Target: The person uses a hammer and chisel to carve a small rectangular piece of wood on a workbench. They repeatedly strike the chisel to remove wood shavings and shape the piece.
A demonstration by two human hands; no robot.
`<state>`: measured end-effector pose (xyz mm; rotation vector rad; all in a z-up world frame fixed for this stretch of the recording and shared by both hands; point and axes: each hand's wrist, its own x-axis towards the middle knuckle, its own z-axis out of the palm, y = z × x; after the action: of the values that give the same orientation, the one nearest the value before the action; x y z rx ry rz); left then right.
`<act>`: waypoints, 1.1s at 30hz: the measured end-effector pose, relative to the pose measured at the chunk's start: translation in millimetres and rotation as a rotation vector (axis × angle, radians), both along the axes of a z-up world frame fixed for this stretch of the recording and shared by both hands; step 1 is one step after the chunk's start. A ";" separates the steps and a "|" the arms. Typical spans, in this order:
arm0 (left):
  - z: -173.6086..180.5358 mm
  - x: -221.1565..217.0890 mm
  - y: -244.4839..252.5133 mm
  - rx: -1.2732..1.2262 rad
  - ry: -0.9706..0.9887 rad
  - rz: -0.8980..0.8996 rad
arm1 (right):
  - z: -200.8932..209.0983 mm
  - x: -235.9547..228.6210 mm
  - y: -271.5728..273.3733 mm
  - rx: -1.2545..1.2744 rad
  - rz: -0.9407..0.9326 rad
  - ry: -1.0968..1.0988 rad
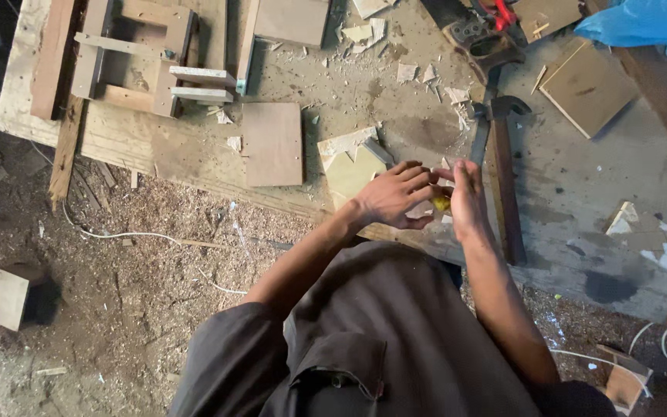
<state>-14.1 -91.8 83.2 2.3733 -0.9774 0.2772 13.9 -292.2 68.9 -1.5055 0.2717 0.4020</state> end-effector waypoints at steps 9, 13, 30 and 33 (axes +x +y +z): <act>-27.8 46.1 -9.3 -0.086 -0.057 -0.001 | -62.0 -12.8 -14.1 0.697 -0.191 0.193; -33.9 50.7 1.4 -0.002 0.063 0.148 | -66.0 -18.8 -6.6 -0.011 -0.024 0.019; -6.5 118.4 -0.9 -0.194 0.256 0.463 | -72.9 27.2 -114.7 -1.251 0.190 -0.410; -1.3 122.9 2.1 -0.239 0.268 0.490 | -70.9 26.1 -117.8 -1.284 0.197 -0.420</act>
<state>108.8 -89.8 81.9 2.3171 -0.2172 0.2320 40.0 -410.1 -1.9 -2.8381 0.0111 0.0016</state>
